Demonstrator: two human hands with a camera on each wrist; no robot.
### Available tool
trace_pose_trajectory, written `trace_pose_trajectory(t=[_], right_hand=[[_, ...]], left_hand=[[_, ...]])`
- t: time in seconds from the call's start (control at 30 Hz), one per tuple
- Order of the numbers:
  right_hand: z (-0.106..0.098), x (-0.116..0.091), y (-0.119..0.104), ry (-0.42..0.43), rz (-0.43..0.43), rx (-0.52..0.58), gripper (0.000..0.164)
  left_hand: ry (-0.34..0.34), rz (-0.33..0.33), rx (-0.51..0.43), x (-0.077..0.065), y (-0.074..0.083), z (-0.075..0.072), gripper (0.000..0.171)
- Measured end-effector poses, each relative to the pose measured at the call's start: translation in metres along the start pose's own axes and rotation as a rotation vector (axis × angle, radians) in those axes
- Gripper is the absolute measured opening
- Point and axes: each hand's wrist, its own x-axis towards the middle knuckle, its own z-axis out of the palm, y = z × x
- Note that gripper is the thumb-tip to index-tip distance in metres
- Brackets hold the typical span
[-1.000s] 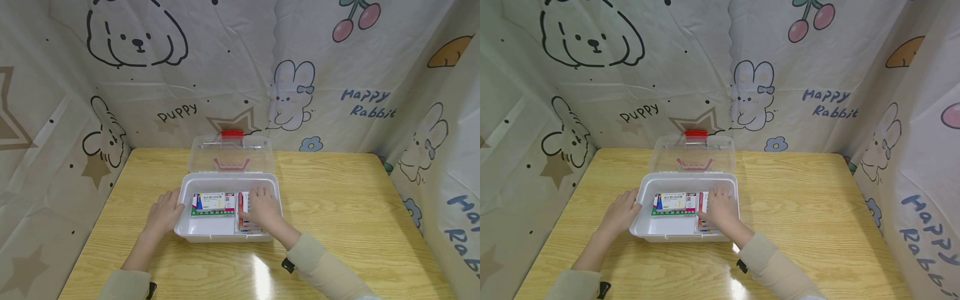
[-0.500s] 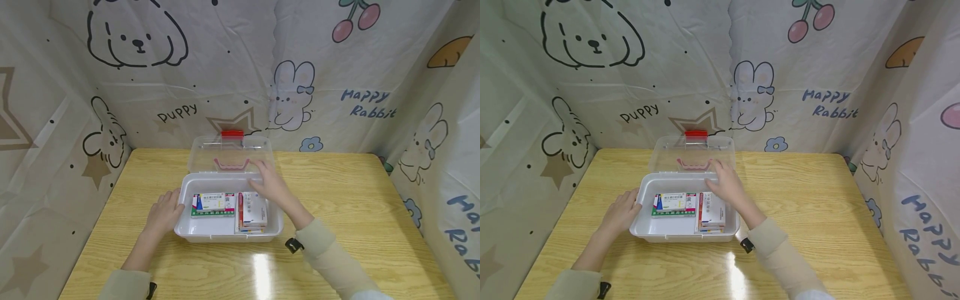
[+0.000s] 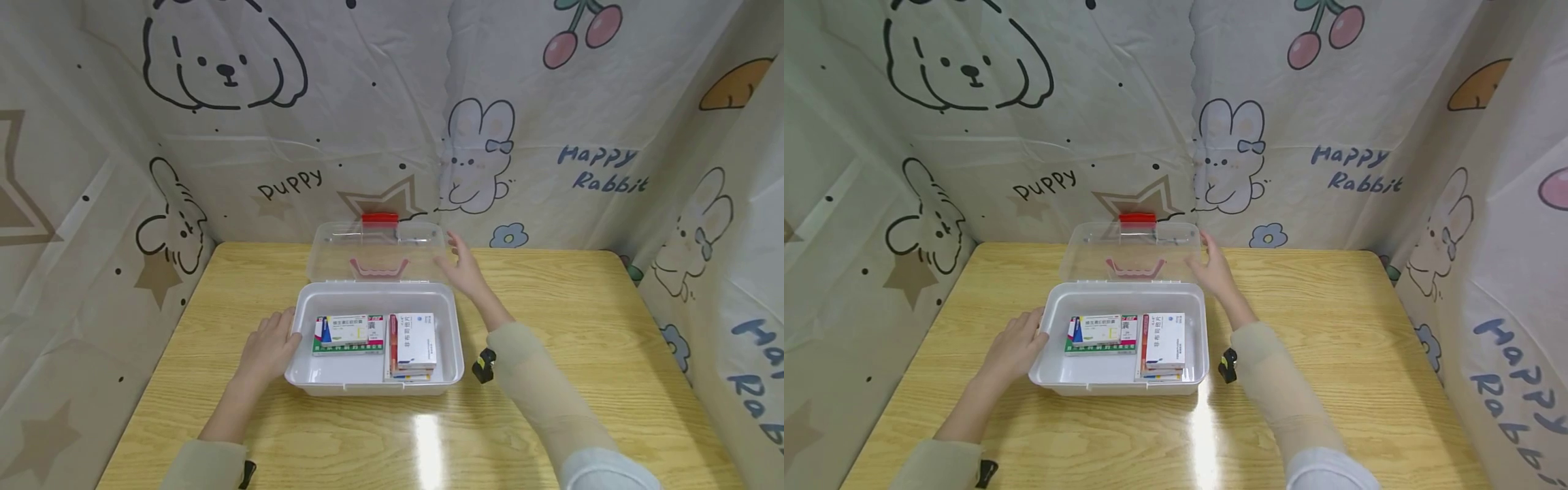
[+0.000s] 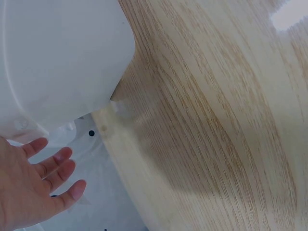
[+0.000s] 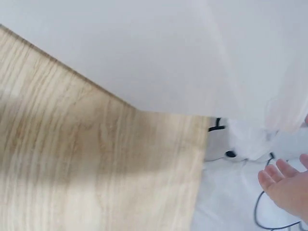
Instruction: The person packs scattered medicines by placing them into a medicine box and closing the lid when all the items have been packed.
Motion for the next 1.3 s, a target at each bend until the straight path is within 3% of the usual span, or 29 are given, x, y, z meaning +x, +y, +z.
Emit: trace_pose_trajectory(t=[0.2, 0.33, 0.43, 0.57, 0.67, 0.73, 0.8, 0.87, 1.1, 1.13, 1.3], right_hand=[[-0.001, 0.006, 0.013, -0.033, 0.189, 0.149, 0.067], [-0.003, 0.0, 0.001, -0.1, 0.32, 0.281, 0.066], [0.001, 0.002, 0.007, -0.146, 0.398, 0.382, 0.066], [0.011, 0.014, 0.043, -0.211, 0.392, 0.541, 0.073], [0.023, 0.04, 0.097, -0.278, 0.342, 0.674, 0.084], [0.03, 0.053, 0.122, -0.311, 0.327, 0.742, 0.086], [0.035, 0.065, 0.138, -0.317, 0.318, 0.726, 0.084], [0.034, 0.055, 0.118, -0.307, 0.333, 0.697, 0.074], [0.023, 0.022, 0.055, -0.314, 0.308, 0.665, 0.062], [0.02, 0.015, 0.037, -0.297, 0.35, 0.629, 0.06], [0.014, 0.006, 0.015, -0.3, 0.415, 0.658, 0.059]], left_hand=[[-0.006, -0.005, -0.004, 0.001, -0.001, 0.0, 0.054], [-0.009, -0.007, -0.01, 0.0, -0.001, 0.0, 0.055], [-0.008, -0.006, -0.013, 0.0, -0.001, 0.0, 0.055], [-0.004, -0.005, -0.012, 0.001, -0.001, 0.001, 0.054], [-0.003, -0.006, -0.014, 0.001, -0.002, 0.001, 0.054], [-0.003, -0.007, -0.015, 0.001, -0.002, 0.001, 0.054], [-0.003, -0.007, -0.016, 0.001, -0.002, 0.001, 0.054], [-0.002, -0.005, -0.014, 0.001, -0.002, 0.001, 0.054], [-0.008, -0.008, -0.006, 0.001, -0.002, 0.001, 0.055], [-0.009, -0.009, -0.007, 0.001, -0.002, 0.001, 0.055], [-0.007, -0.009, -0.013, 0.001, -0.001, 0.0, 0.055]])
